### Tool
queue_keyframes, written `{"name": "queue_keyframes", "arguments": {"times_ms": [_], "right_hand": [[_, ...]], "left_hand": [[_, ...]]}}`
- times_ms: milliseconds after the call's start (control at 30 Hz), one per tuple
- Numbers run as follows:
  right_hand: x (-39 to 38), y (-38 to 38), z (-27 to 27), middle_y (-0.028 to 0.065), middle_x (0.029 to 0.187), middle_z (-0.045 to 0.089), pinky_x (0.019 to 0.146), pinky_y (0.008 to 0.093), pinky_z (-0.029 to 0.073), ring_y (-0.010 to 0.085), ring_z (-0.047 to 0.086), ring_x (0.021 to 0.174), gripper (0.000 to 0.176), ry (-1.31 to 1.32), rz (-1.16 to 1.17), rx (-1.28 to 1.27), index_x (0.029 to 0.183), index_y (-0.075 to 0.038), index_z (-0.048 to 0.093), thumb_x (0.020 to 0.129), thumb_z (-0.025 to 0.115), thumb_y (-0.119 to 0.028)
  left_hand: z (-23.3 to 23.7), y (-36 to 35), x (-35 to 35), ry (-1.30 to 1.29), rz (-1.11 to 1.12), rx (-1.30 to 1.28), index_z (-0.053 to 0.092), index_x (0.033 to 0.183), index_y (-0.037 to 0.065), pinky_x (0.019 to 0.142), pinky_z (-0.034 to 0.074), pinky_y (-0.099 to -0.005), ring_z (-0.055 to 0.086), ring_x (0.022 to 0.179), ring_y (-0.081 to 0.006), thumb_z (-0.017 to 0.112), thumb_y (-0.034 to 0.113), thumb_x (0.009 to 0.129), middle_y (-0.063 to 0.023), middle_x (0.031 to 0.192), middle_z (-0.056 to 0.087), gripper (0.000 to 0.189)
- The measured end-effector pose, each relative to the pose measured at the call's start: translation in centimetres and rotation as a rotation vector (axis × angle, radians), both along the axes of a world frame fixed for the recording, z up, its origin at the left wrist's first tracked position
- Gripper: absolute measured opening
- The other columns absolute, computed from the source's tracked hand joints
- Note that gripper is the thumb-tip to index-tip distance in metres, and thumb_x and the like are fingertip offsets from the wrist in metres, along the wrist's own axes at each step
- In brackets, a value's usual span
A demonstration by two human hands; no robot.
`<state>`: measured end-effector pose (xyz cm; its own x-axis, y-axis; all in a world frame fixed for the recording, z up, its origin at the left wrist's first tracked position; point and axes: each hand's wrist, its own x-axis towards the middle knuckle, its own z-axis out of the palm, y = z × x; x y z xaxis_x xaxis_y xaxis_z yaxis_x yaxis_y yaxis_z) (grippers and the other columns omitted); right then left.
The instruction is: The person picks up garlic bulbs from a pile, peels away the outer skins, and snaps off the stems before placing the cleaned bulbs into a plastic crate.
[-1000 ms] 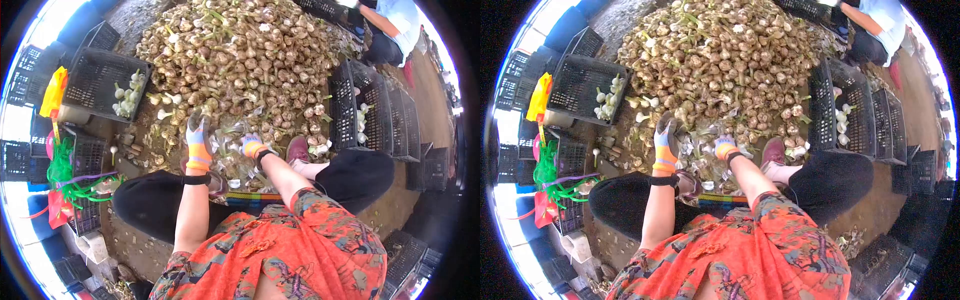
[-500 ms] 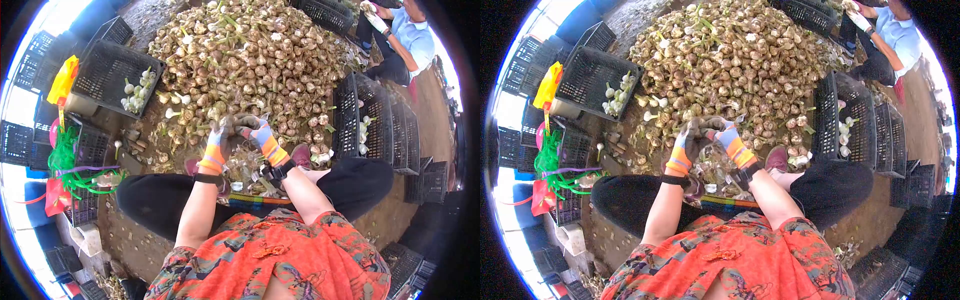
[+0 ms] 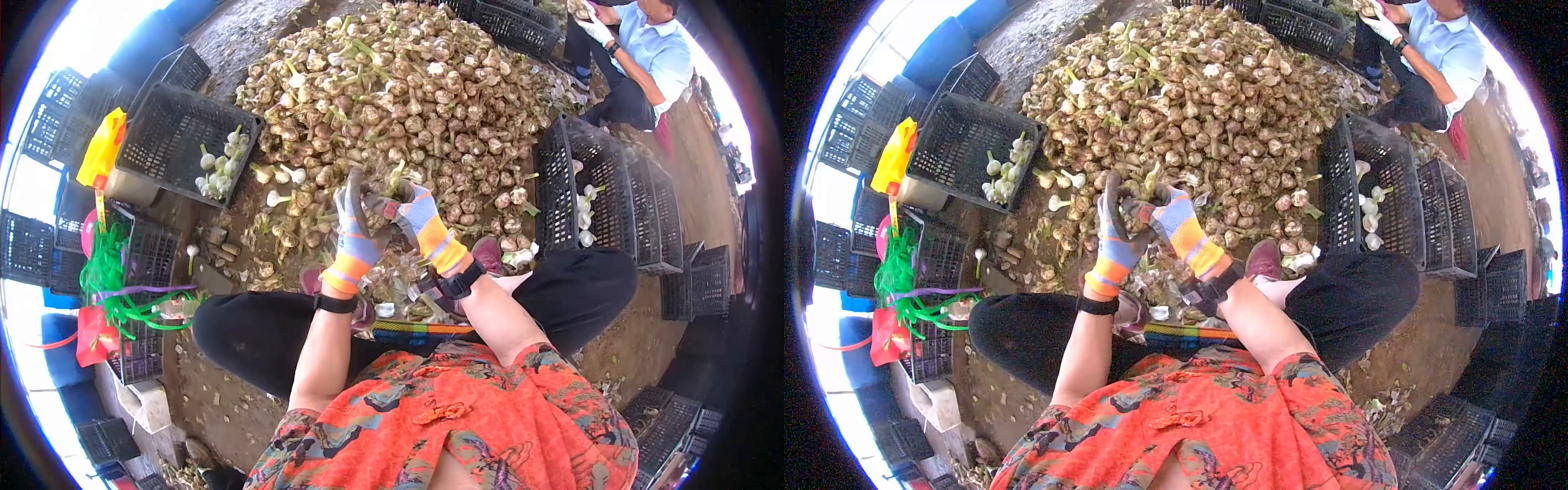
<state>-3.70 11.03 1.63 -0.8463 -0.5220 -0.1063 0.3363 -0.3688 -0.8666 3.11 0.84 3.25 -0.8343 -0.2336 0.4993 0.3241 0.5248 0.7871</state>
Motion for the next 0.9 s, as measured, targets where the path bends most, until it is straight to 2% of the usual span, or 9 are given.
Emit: {"name": "queue_keyframes", "arguments": {"times_ms": [267,333,400,467,567,600,700,800,900], "right_hand": [[-0.5,2.1,0.7,0.0070,0.095,0.062,0.077,0.0254,0.049,0.0127,0.059,0.085,0.027,0.039,0.126,-0.113,0.102,0.002,0.057,0.075,0.059,0.004],[-1.1,2.7,0.8,0.0072,0.096,0.062,0.078,0.0256,0.048,0.0129,0.059,0.086,0.027,0.124,0.165,-0.037,0.102,0.002,0.057,0.075,0.058,0.004],[-2.0,3.7,1.2,0.0073,0.097,0.063,0.078,0.0269,0.048,0.0128,0.059,0.086,0.030,0.182,0.294,-0.229,0.102,0.002,0.057,0.073,0.060,0.005],[-2.9,4.3,0.4,0.0058,0.096,0.063,0.076,0.0250,0.048,0.0114,0.059,0.085,0.030,0.402,0.275,0.019,0.104,0.001,0.058,0.077,0.064,-0.010],[-2.0,4.0,0.7,0.0050,0.096,0.063,0.075,0.0242,0.048,0.0083,0.058,0.084,0.029,0.229,0.178,0.071,0.105,0.000,0.058,0.076,0.060,-0.004],[-1.4,3.2,1.8,0.0068,0.095,0.063,0.075,0.0275,0.049,0.0127,0.059,0.087,0.031,0.420,0.112,0.152,0.099,0.002,0.059,0.069,0.058,0.005],[-0.7,2.5,-1.0,0.0080,0.094,0.063,0.075,0.0289,0.049,0.0149,0.060,0.085,0.029,0.472,-0.096,0.450,0.098,0.003,0.059,0.070,0.056,0.005],[-1.2,3.4,-0.8,0.0067,0.092,0.064,0.075,0.0285,0.049,0.0139,0.061,0.080,0.026,-0.069,0.128,-0.224,0.097,0.004,0.061,0.071,0.056,0.004],[0.2,3.3,2.9,0.0057,0.089,0.064,0.073,0.0257,0.048,0.0117,0.059,0.079,0.025,0.107,0.068,0.018,0.095,0.004,0.061,0.072,0.053,0.007]], "left_hand": [[0.3,-0.2,-0.1,-0.087,0.066,-0.106,0.024,0.133,0.005,0.094,0.035,-0.0387,0.038,0.111,-0.0292,0.073,-0.003,0.051,-0.0147,0.121,0.038,0.096],[1.2,0.3,0.3,-0.083,-0.222,0.702,0.025,0.132,0.006,0.090,0.041,-0.0360,0.044,0.108,-0.0238,0.075,0.001,0.056,-0.0106,0.118,0.042,0.091],[-0.6,-0.1,0.0,0.025,-0.223,0.816,0.025,0.130,0.009,0.085,0.045,-0.0325,0.050,0.102,-0.0196,0.074,0.006,0.064,-0.0076,0.113,0.047,0.082],[1.2,-0.1,0.5,-0.065,-0.298,1.108,0.029,0.129,0.010,0.083,0.047,-0.0314,0.053,0.097,-0.0197,0.070,0.009,0.072,-0.0069,0.109,0.051,0.069],[1.8,-0.4,0.5,-0.159,-0.281,1.258,0.035,0.124,0.008,0.082,0.047,-0.0323,0.053,0.099,-0.0199,0.061,0.008,0.081,-0.0094,0.110,0.050,0.051],[2.2,-0.4,0.4,-0.223,-0.248,1.340,0.036,0.123,0.007,0.082,0.048,-0.0323,0.053,0.098,-0.0197,0.059,0.007,0.083,-0.0103,0.110,0.051,0.046],[-0.9,0.0,-0.2,-0.166,-0.154,0.847,0.038,0.122,0.004,0.075,0.050,-0.0281,0.057,0.088,-0.0173,0.056,0.013,0.085,-0.0093,0.106,0.054,0.042],[2.1,-0.6,0.5,-0.288,-0.224,1.053,0.042,0.120,0.003,0.068,0.050,-0.0245,0.059,0.082,-0.0161,0.059,0.011,0.082,-0.0088,0.102,0.056,0.042],[-0.3,-1.5,0.0,-0.267,-0.181,0.702,0.047,0.117,0.003,0.074,0.049,-0.0274,0.057,0.088,-0.0157,0.066,0.015,0.076,-0.0099,0.105,0.055,0.047]]}}
